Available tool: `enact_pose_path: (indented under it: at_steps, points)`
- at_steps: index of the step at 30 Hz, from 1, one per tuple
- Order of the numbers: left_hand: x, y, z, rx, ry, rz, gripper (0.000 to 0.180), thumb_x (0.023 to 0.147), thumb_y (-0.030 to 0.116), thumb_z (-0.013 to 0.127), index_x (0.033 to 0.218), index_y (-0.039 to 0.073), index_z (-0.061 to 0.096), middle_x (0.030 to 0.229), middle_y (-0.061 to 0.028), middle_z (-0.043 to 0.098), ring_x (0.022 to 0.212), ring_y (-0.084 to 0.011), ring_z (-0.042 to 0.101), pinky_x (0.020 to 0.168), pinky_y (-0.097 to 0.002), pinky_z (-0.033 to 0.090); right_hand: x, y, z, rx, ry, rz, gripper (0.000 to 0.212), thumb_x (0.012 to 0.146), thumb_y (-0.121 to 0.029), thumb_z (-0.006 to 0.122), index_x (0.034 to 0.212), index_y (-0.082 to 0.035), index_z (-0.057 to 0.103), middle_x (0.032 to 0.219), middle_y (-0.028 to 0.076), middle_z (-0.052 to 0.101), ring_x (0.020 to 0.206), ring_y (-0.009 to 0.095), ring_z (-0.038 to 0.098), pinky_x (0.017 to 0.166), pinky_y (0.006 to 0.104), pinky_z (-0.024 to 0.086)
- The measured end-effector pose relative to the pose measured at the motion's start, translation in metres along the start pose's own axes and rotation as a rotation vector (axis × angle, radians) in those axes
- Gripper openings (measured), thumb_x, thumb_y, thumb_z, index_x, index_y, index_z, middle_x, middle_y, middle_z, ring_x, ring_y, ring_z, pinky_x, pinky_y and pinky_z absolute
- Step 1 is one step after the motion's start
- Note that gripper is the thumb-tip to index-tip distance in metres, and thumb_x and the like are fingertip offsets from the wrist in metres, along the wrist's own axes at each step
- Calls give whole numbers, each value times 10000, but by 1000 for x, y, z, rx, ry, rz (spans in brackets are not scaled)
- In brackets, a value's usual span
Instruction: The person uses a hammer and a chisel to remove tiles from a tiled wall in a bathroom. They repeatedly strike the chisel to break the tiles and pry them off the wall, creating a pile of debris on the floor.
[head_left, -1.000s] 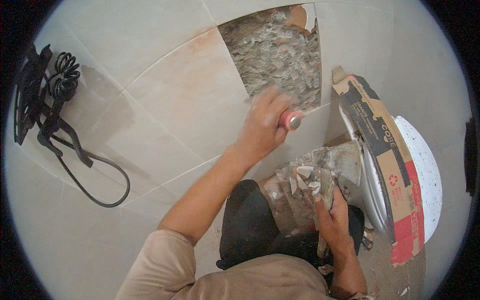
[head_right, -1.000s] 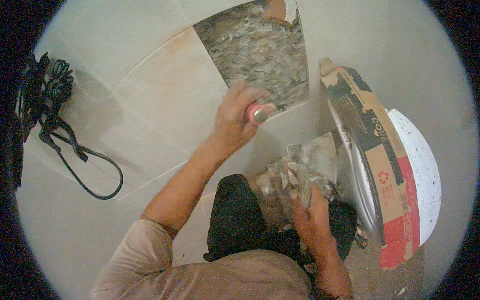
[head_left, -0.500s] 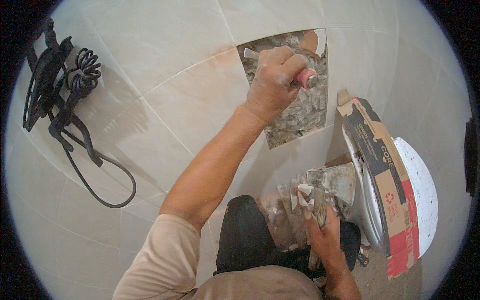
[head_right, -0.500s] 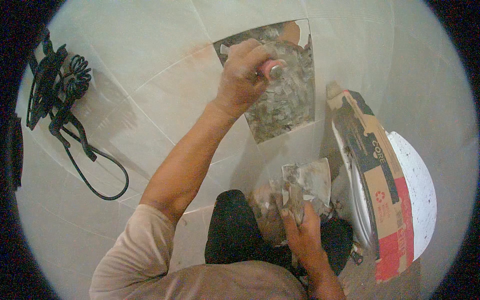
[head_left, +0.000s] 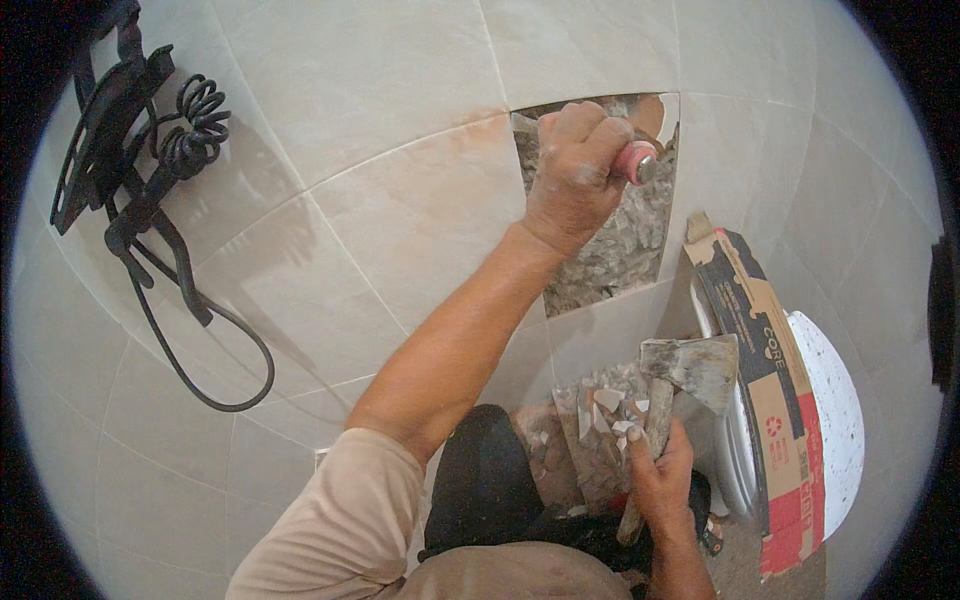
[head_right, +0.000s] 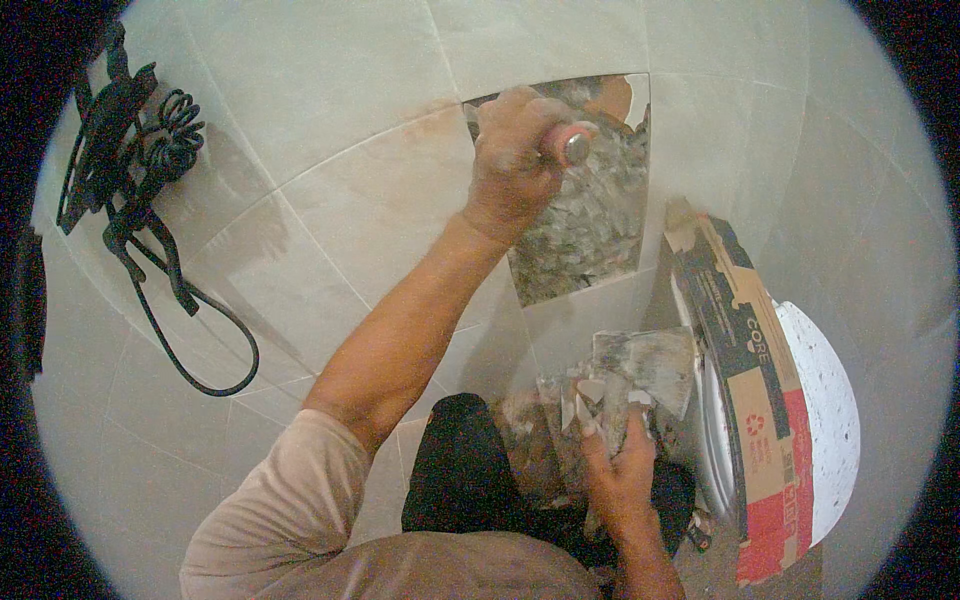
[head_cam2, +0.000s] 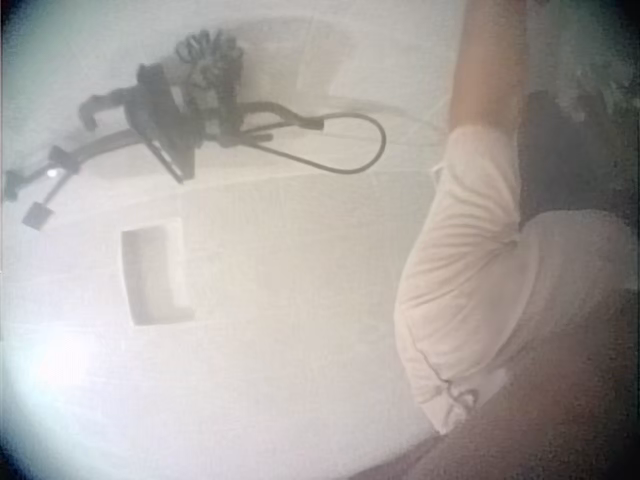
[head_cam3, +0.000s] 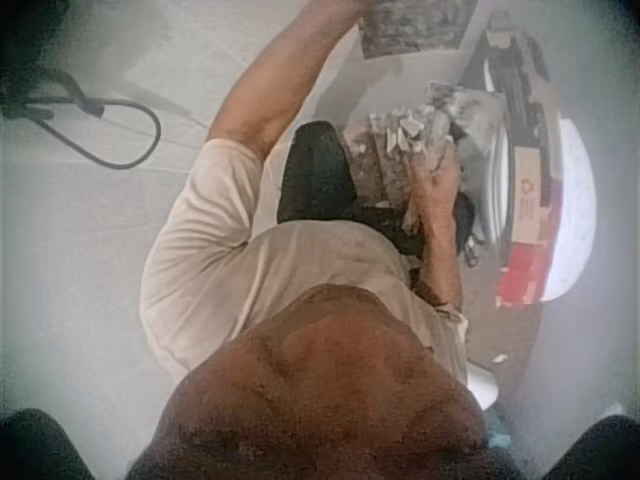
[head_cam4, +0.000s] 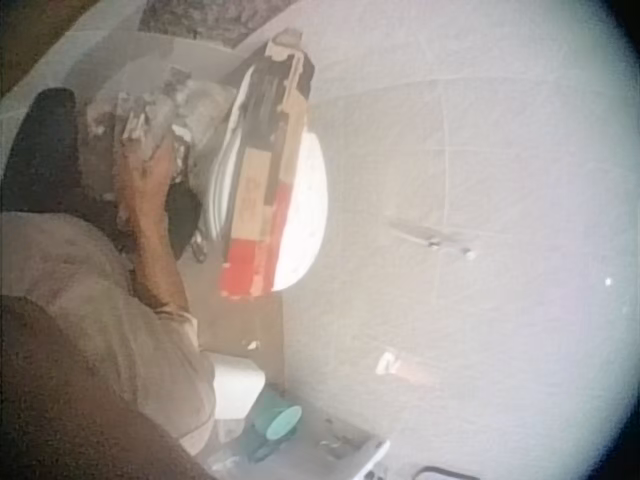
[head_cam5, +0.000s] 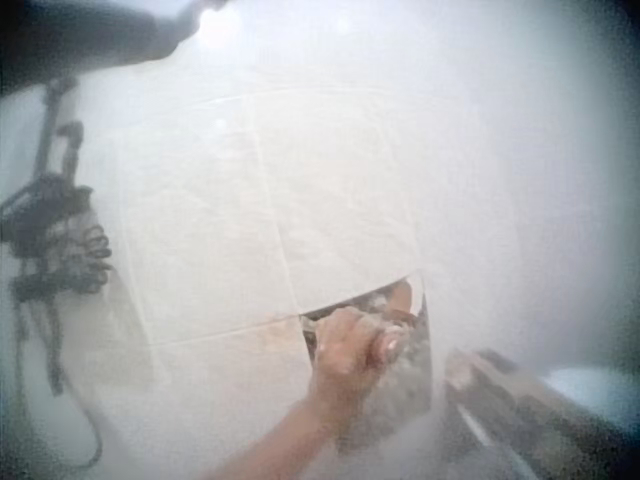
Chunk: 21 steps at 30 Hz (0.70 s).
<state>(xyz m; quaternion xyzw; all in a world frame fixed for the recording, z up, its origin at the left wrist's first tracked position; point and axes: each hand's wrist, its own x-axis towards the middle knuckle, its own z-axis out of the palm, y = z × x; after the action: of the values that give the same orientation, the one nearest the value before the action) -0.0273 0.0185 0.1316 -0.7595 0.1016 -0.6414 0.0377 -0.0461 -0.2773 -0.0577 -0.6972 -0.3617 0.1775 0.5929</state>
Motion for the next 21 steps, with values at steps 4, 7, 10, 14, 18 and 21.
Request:
enact_pose_path:
  at_steps: [4,7,10,14,18,21]
  points:
    - [2,0,3,26,55,-22,234,759,149,812,935,122,661,867,-86,599,834,-318,585,771,-411,426,8,-10,-3,15,7,-69,363,1015,-264,548,1209,39,591,1056,210,691,949,322,664,868,432,512]
    - [3,-2,6,44,125,-42,227,765,154,809,929,113,658,871,-88,600,834,-322,586,772,-410,430,16,-30,-2,-6,83,-167,402,1053,-317,466,1196,41,582,986,182,670,871,316,639,801,441,503]
    - [8,-6,10,46,187,-31,264,732,127,805,902,106,603,811,-71,552,807,-302,563,746,-429,381,39,-47,-9,-37,76,-318,437,1067,-368,427,1177,28,575,906,147,635,790,292,604,724,437,482]
    - [12,0,8,21,199,-26,247,750,141,794,899,103,601,809,-69,561,798,-301,566,747,-427,381,62,-72,1,610,78,-431,420,1064,-372,443,1154,13,584,852,146,616,777,281,628,721,417,515]
    - [11,-1,3,-15,168,-25,221,778,147,783,889,101,597,810,-62,569,796,-294,567,745,-427,380,93,-100,19,986,36,-602,413,1057,-366,471,1117,21,602,831,169,617,747,301,644,751,430,548]
    - [8,-4,5,-7,155,-8,209,793,144,778,880,100,593,804,-57,565,795,-289,563,749,-427,378,115,-107,19,302,200,-521,404,1053,-353,481,1092,27,613,830,196,612,734,317,639,743,449,551]
